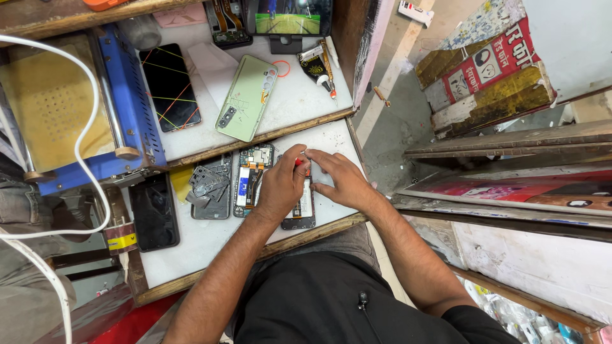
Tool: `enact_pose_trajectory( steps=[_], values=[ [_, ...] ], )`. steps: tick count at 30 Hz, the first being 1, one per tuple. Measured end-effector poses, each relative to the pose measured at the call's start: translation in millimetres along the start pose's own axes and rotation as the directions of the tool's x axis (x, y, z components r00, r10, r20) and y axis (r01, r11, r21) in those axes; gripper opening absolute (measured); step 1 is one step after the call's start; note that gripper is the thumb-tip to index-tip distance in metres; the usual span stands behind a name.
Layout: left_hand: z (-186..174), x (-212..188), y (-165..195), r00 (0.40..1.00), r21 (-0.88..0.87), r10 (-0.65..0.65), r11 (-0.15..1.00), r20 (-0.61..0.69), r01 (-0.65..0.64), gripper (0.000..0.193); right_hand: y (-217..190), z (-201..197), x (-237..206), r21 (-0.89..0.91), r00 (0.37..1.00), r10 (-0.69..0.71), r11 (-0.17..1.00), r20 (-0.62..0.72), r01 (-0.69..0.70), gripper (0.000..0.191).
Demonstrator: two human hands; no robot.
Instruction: The person handles a light green smartphone, peeling off a protective film and inspecting the device. They then use a red-handled screwdriver to remove screws from a disassembled phone chassis on the workbench.
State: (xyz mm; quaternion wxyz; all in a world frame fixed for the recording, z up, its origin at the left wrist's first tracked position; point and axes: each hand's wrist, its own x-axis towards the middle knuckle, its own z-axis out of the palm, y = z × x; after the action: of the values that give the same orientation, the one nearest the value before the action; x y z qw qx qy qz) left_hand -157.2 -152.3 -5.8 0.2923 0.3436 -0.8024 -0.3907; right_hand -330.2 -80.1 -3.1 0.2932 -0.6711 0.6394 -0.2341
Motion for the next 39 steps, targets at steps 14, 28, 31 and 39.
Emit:
enact_pose_trajectory(
  steps=[14,28,31,39],
  values=[
    [-3.5,3.6,1.1,0.979,0.245,0.137,0.954,0.149,-0.171,0.034,-2.1,-0.6,-2.4,-0.022,1.0,0.0,1.0,-0.029,-0.001,0.073],
    [-2.0,-1.4,-3.6,0.993,0.215,0.088,0.971,0.074,-0.102,0.041,-0.9,0.4,-1.0,-0.039,0.999,-0.036,0.999,-0.038,0.035,0.076],
    [-0.8,-2.2,-3.8,0.997,0.201,0.042,0.978,0.06,-0.053,0.041,-2.1,0.1,-0.7,-0.023,1.0,0.004,1.0,0.002,-0.004,0.078],
    [1.7,-3.2,-2.9,0.999,0.203,0.046,0.978,0.017,-0.048,0.042,-1.1,-0.6,-1.7,-0.004,1.0,0.006,1.0,-0.005,-0.006,0.079]
  ],
)
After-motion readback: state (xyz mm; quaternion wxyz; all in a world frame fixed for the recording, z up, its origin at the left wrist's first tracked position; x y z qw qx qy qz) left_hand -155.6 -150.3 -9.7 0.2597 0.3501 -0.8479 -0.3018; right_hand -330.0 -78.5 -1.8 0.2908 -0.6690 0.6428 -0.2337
